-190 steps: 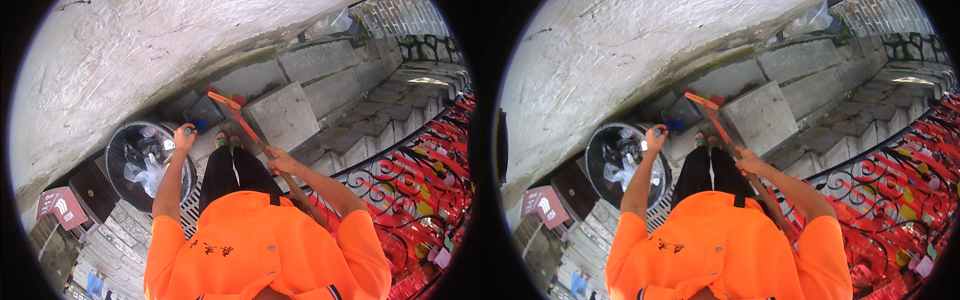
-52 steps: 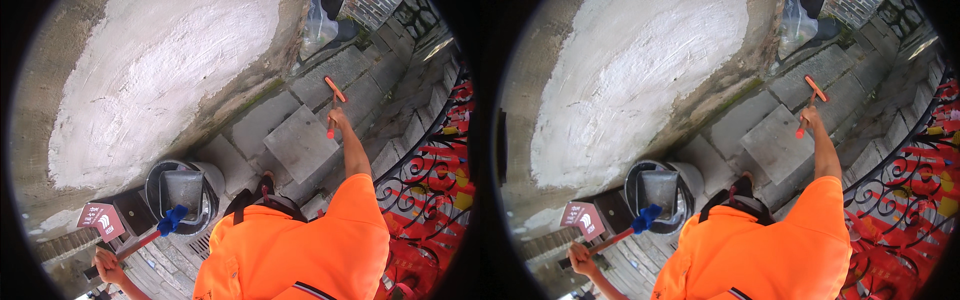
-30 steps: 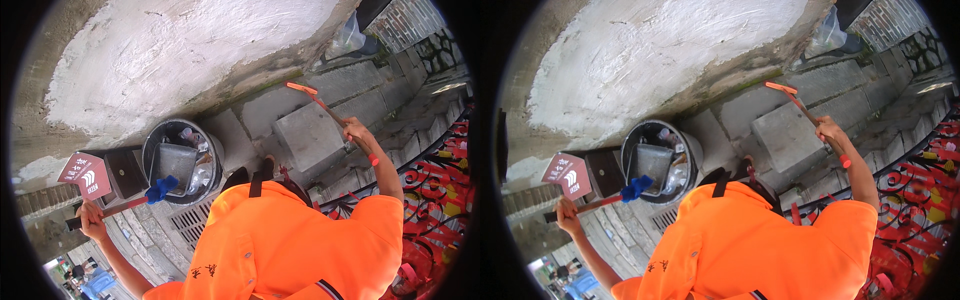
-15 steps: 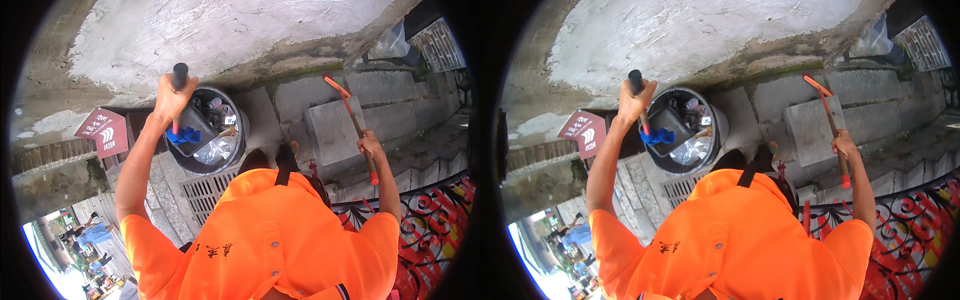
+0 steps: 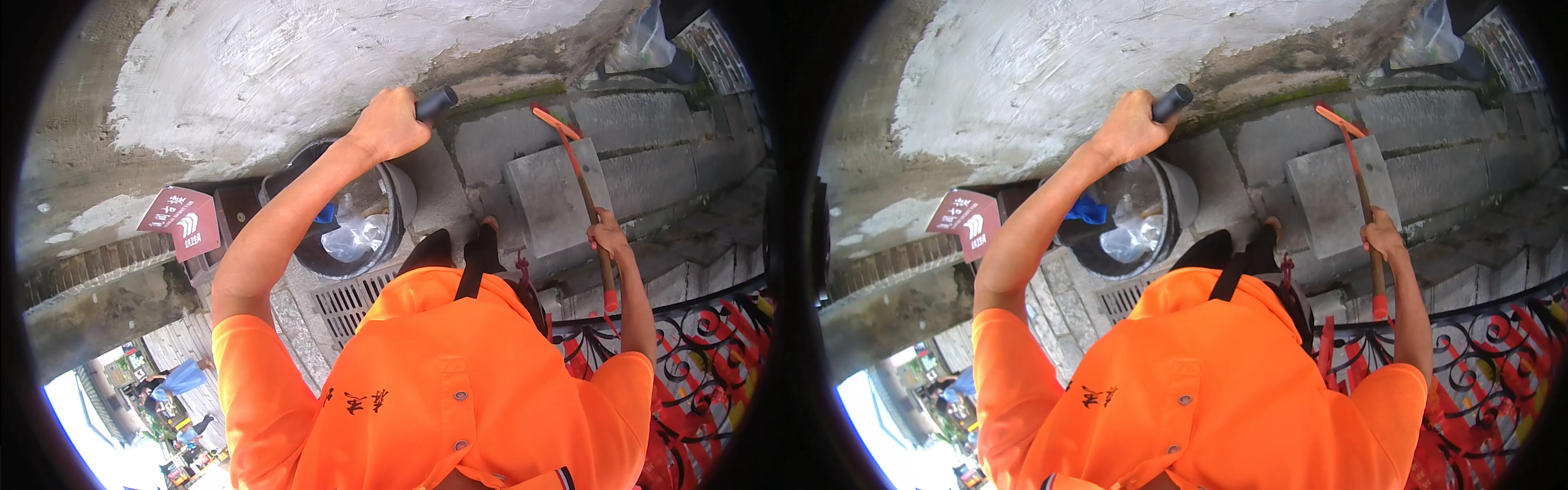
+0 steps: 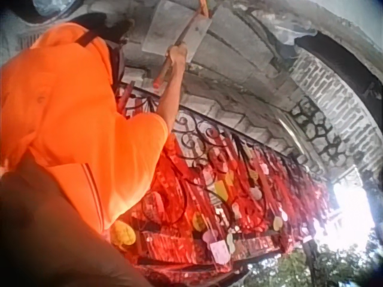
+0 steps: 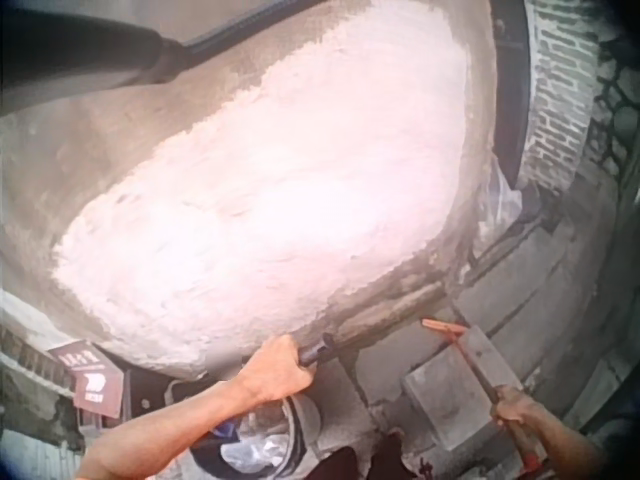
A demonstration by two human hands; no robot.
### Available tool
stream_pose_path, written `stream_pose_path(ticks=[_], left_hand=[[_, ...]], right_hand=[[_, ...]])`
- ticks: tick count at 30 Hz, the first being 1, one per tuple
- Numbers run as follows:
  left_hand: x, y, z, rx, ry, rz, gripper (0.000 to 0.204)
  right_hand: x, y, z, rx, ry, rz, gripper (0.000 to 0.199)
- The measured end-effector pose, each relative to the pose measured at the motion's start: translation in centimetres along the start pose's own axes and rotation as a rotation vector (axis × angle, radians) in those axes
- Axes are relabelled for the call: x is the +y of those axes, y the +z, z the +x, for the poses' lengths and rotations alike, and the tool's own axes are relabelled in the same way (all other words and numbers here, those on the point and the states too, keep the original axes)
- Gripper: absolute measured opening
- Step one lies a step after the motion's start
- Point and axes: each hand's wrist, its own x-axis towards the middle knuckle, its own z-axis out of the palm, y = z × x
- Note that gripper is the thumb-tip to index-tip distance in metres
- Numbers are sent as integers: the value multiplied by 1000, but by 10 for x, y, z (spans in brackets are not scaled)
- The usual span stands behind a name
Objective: The person sweeps debris from a stone-paved alleyway and steps using a broom and dustpan. They collect the swept material into the dustpan and empty it into a nearby trash bin. The person also manually picks up a piece of trash from the bin and discards it.
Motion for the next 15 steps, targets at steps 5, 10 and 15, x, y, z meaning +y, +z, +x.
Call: stream_pose_path(ticks=[5,10,15], left_hand=[[15,-14,-5,137,-26,9,30],[26,-14,-18,341,14,-28,34],[7,9,-29,120,-212,-286,36]], right_hand=[[-18,-5,-16,-14,-32,9,55],[-18,-11,-17,2,-55,-22,46],[-19,-18,-13,-29,-4,-16,68]])
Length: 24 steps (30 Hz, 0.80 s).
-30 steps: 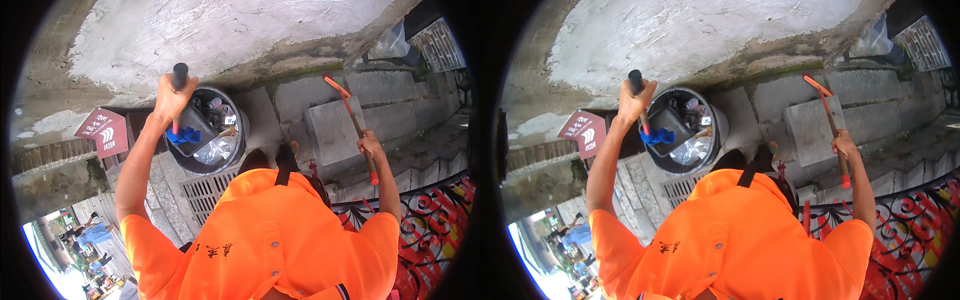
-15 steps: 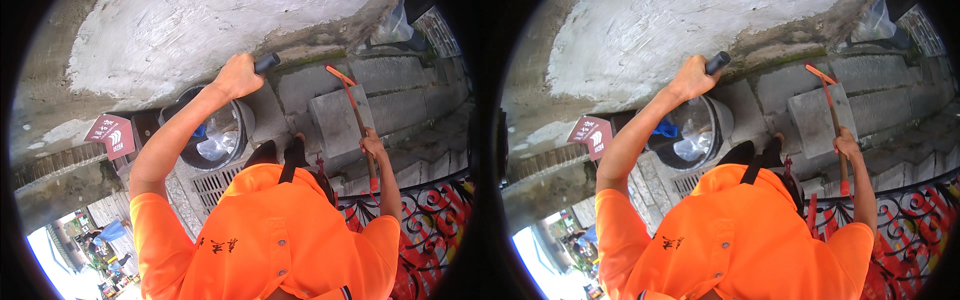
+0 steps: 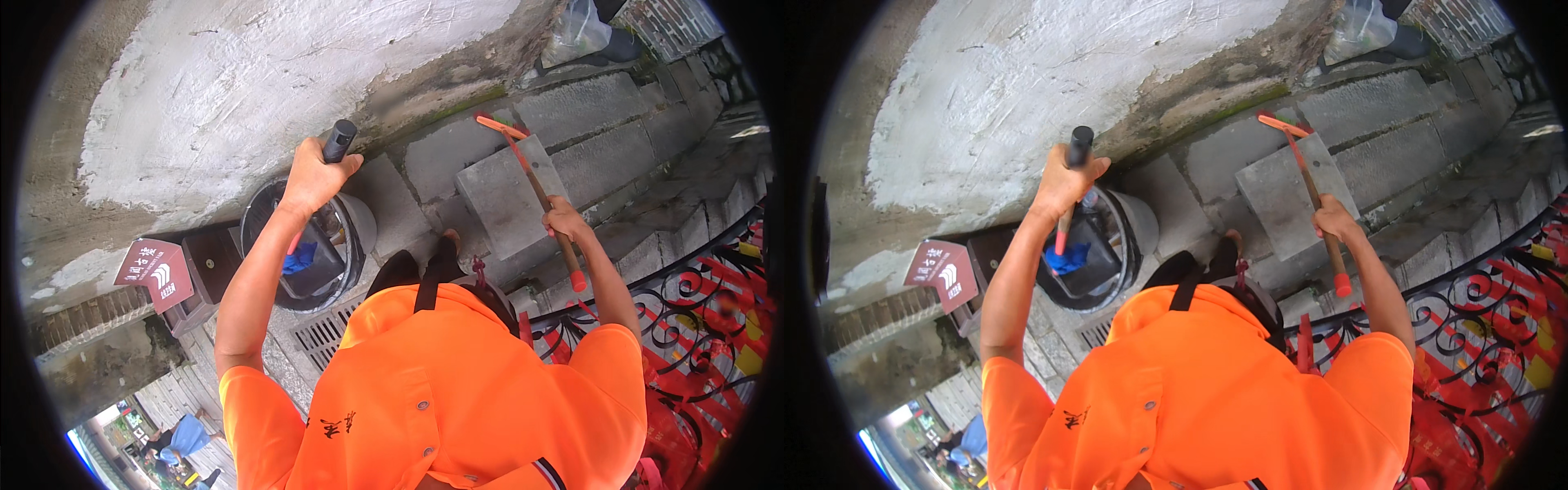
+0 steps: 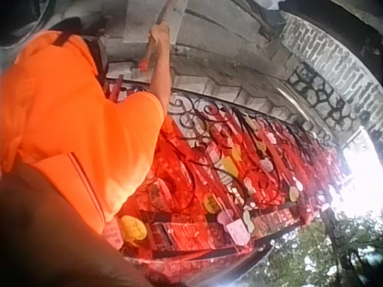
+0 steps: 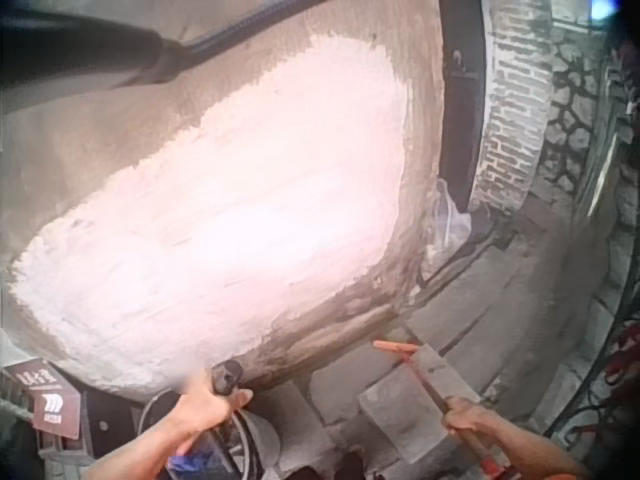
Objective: The person sweeps debris from a stone-paved alleyway and steps using a broom and dustpan. They collect the swept material into the dustpan and empty it into a nearby trash bin. The person also manually picks up a piece of trash from the bin and discards it.
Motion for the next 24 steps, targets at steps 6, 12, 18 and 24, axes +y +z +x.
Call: stream_pose_path(ticks=[6,12,18,24], left_hand=[[-16,-48,2,154,-108,-52,36],[27,-161,-13,201,-29,-382,37],[88,-269,-41,107,197,-559,48],[125,-242,-26,-76,355,-575,48]], right_hand=[[9,-9,-2,1,6,100,68],[14,-9,5,6,22,86,67],[7,-9,8,-17,37,50,64],[20,-6,13,-43,-4,147,68]])
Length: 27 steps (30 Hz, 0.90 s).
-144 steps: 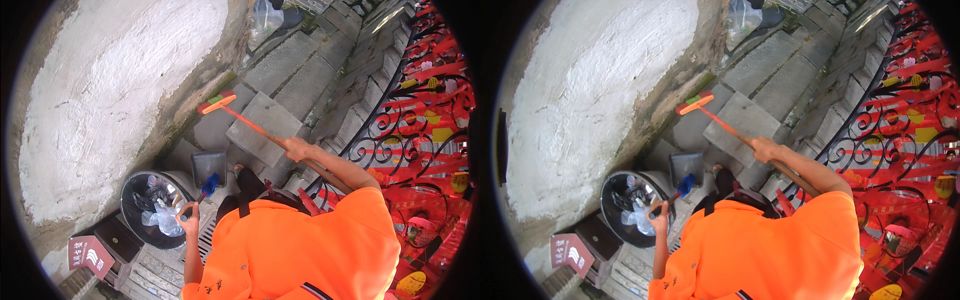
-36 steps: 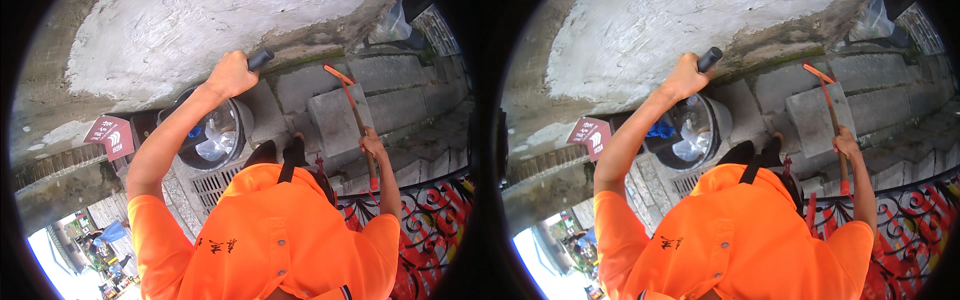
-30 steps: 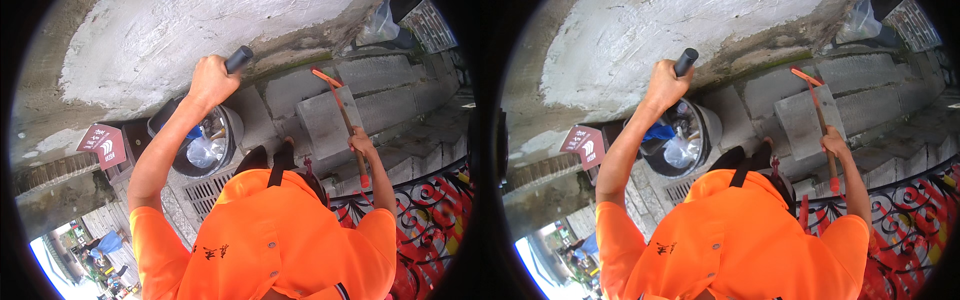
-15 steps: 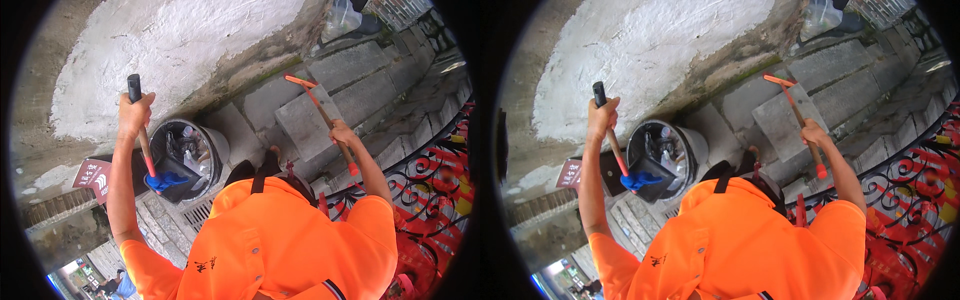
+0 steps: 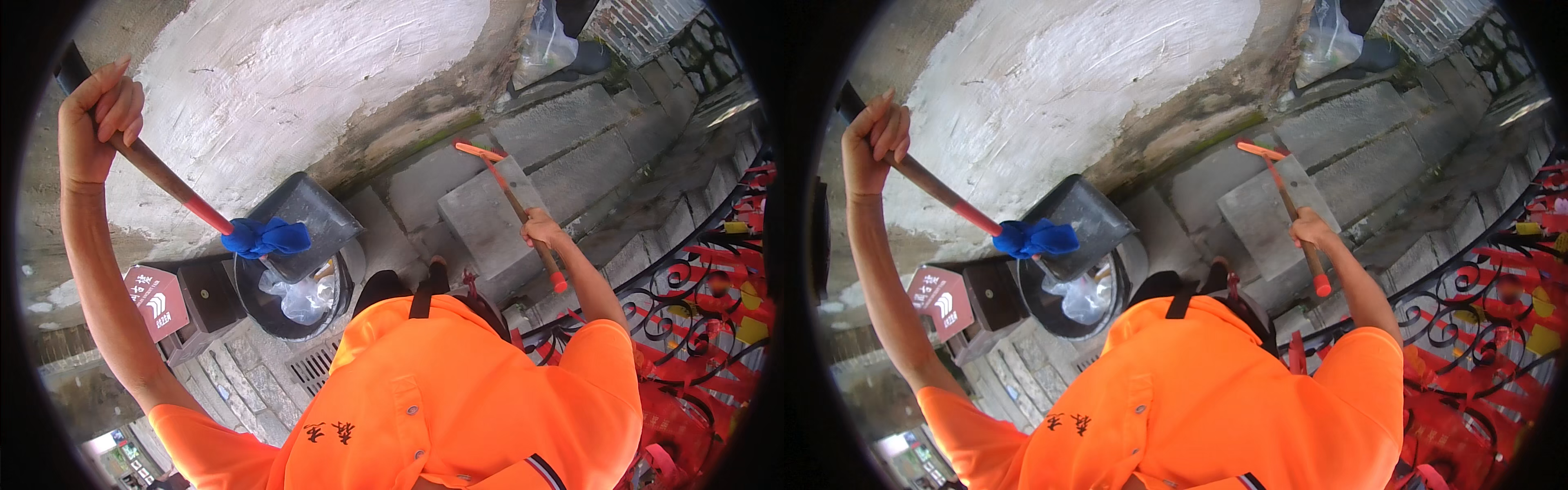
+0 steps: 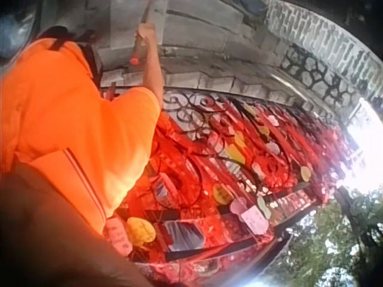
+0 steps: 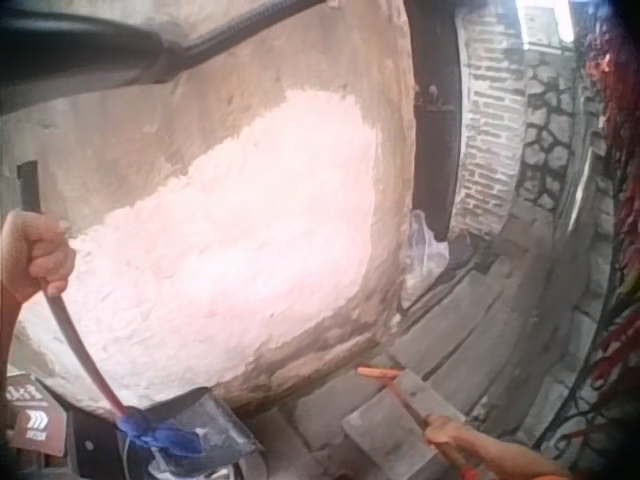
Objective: The person sweeps debris from a stone-paved alleyway and steps using a broom and dustpan. They collect the swept material into the dustpan and empty it into a nearby trash bin. The person also manually picks up a piece of trash from the bin and discards it.
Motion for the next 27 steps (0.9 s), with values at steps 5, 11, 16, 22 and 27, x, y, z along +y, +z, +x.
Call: stream_pose_path(ticks=[5,11,16,22,27], left_hand=[[-72,63,38,2,3,-48,44],[-190,108,52,-95,-99,-37,38],[-308,133,63,-102,-156,-29,35],[-443,152,63,-211,-193,153,25],[-531,169,70,-190,-100,174,23]], right_hand=[[-6,8,-18,66,140,191,68],[-19,12,-6,43,237,392,19],[-19,10,4,9,366,579,10],[-77,-25,-4,208,248,359,15],[-105,-40,14,440,228,182,21]])
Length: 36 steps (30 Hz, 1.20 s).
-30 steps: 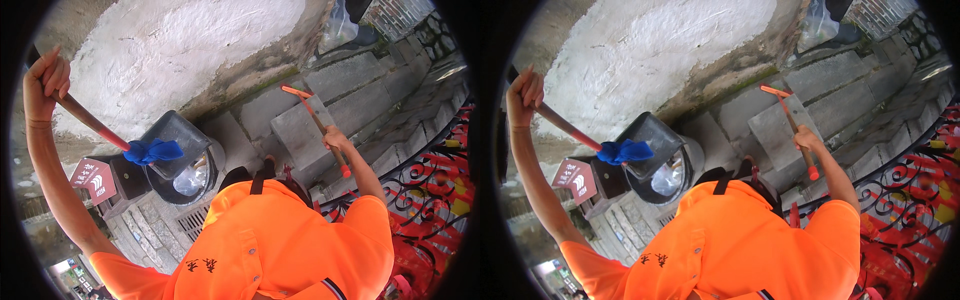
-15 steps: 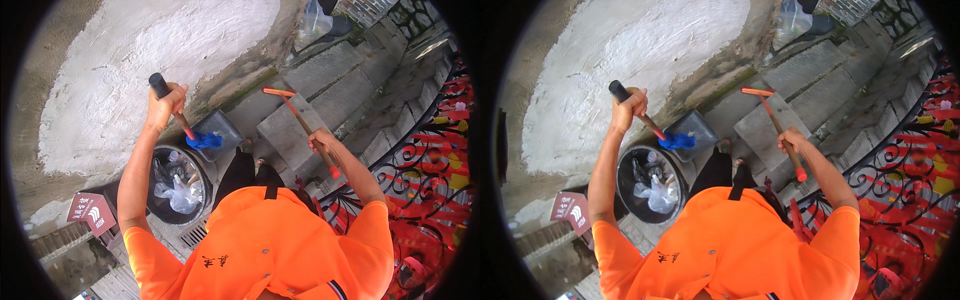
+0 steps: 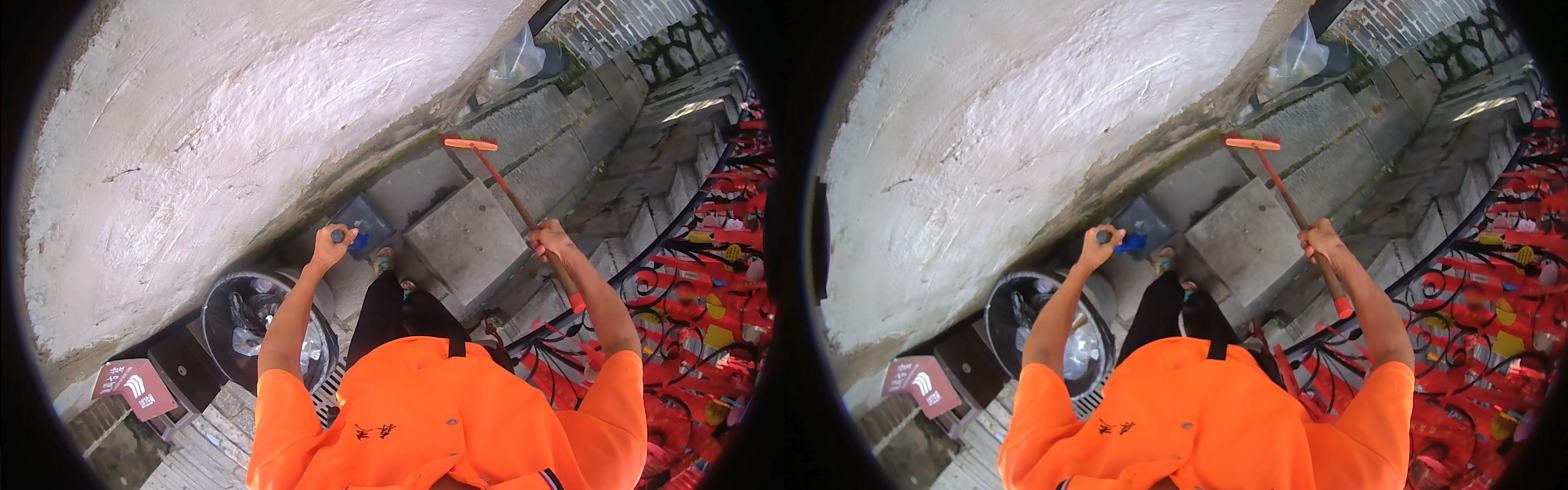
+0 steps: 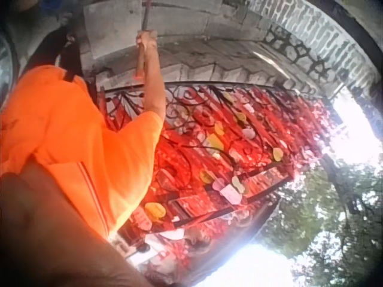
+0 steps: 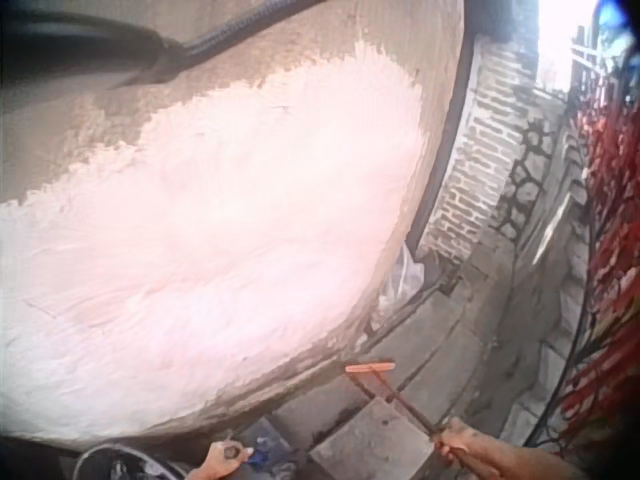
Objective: The person sweeps debris from a stone-paved alleyway and steps using a broom and dustpan. They collect the swept material into the dustpan and empty it into a nearby trash bin. The person also manually picks up a piece of trash from the bin and discards it.
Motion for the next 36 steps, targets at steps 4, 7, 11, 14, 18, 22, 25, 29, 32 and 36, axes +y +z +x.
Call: stream_pose_path(ticks=[4,7,11,14,18,22,25,29,32,36], left_hand=[[-38,10,18,68,7,-1,24],[-53,14,26,97,-99,27,25],[-66,18,39,143,-151,-18,29],[-67,19,51,155,-166,-58,30],[-84,15,58,121,-229,-27,28],[-85,15,56,205,-187,-30,31],[-88,13,44,211,-175,-55,32],[-80,5,27,191,-195,-47,32],[-77,-2,12,162,-299,-61,33],[-83,-3,-6,245,-296,-80,31]], right_hand=[[-13,0,61,-28,23,-137,12],[-22,33,88,37,-3,-170,21],[10,99,71,-57,-125,-258,15],[43,128,4,-286,-149,-436,18],[51,104,-63,-448,-115,-488,25],[27,33,-100,-572,38,-284,35],[12,15,-102,-557,75,-171,41],[-13,-1,-61,-283,-14,-300,29],[-32,13,-2,-107,8,-260,16],[-11,67,46,-155,-92,-318,17]])
